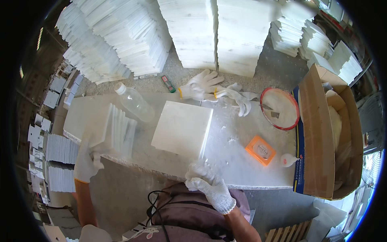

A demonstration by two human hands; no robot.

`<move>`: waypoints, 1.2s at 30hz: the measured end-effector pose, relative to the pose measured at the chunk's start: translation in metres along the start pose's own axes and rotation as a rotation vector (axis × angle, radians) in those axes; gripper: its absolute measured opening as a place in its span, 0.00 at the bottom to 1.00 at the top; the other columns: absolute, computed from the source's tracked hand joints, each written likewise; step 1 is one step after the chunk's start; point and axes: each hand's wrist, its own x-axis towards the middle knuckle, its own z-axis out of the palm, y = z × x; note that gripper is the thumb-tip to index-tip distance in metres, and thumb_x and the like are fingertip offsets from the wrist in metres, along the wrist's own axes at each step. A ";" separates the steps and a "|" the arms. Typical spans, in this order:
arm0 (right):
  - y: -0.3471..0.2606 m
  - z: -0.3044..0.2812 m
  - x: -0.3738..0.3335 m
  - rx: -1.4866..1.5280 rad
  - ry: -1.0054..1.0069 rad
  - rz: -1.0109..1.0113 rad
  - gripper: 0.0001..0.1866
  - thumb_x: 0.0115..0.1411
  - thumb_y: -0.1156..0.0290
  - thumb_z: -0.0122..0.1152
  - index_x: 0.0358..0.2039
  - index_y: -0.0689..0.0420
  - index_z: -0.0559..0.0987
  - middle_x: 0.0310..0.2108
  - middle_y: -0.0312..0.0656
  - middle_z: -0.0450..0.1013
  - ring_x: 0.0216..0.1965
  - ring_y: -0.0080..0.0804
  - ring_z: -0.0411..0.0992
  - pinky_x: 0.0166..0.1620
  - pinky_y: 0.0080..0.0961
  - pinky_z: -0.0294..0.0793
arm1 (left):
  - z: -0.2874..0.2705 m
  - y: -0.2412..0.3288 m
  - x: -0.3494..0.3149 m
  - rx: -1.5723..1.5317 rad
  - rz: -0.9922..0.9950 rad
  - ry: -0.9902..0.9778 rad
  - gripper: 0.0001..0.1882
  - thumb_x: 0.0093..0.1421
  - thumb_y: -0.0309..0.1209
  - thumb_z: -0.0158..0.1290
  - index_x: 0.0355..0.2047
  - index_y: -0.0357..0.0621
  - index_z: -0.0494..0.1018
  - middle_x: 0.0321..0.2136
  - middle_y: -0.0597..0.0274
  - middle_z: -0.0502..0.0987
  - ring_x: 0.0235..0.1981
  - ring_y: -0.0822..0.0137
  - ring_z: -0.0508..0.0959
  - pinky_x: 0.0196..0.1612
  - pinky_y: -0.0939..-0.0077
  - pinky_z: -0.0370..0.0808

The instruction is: The person applies adhesive to the edges of white rectangular tiles using a small bottle and a metal spreader. They handle each tile individually, apply the adhesive, spread it along the edges, and place the tile into a cardboard box. The process is repeated for multiple tiles.

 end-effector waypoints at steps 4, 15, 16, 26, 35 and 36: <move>0.002 -0.006 0.005 -0.153 -0.057 -0.014 0.13 0.64 0.76 0.60 0.49 0.63 0.78 0.43 0.40 0.77 0.40 0.24 0.74 0.46 0.21 0.75 | -0.037 0.001 -0.011 0.350 -0.268 -0.024 0.30 0.67 0.54 0.45 0.34 0.35 0.77 0.23 0.56 0.78 0.20 0.67 0.77 0.21 0.75 0.74; 0.010 0.004 -0.002 -0.342 -0.102 -0.091 0.15 0.67 0.64 0.58 0.38 0.66 0.81 0.39 0.43 0.77 0.38 0.25 0.75 0.43 0.22 0.75 | 0.226 -0.014 -0.009 1.172 1.156 -0.428 0.25 0.61 0.42 0.56 0.56 0.44 0.73 0.53 0.50 0.73 0.54 0.52 0.73 0.59 0.55 0.68; 0.006 0.004 -0.006 -0.409 -0.107 -0.036 0.16 0.68 0.64 0.57 0.39 0.66 0.81 0.40 0.43 0.77 0.38 0.25 0.75 0.43 0.22 0.75 | 0.245 -0.021 -0.003 1.137 1.218 -0.524 0.26 0.61 0.44 0.56 0.57 0.44 0.71 0.55 0.51 0.72 0.56 0.51 0.72 0.60 0.53 0.66; 0.017 -0.022 -0.025 -0.345 0.096 -0.133 0.14 0.69 0.68 0.55 0.46 0.66 0.78 0.38 0.40 0.77 0.40 0.21 0.74 0.45 0.20 0.75 | 0.212 -0.057 0.080 1.049 0.743 -0.074 0.30 0.65 0.39 0.52 0.65 0.46 0.62 0.62 0.52 0.67 0.61 0.51 0.68 0.64 0.67 0.63; 0.005 -0.011 0.002 -0.755 0.262 -0.240 0.29 0.64 0.67 0.62 0.61 0.67 0.66 0.54 0.53 0.71 0.50 0.38 0.74 0.53 0.31 0.73 | 0.206 -0.079 0.090 0.554 0.435 -0.101 0.32 0.67 0.38 0.51 0.67 0.39 0.57 0.65 0.51 0.64 0.65 0.60 0.64 0.65 0.72 0.59; 0.009 -0.013 0.005 -0.829 0.268 -0.283 0.31 0.63 0.67 0.62 0.63 0.67 0.64 0.56 0.56 0.69 0.52 0.41 0.73 0.54 0.33 0.73 | 0.207 -0.075 0.089 0.549 0.379 -0.102 0.32 0.67 0.39 0.51 0.67 0.38 0.57 0.65 0.51 0.64 0.65 0.61 0.64 0.65 0.72 0.59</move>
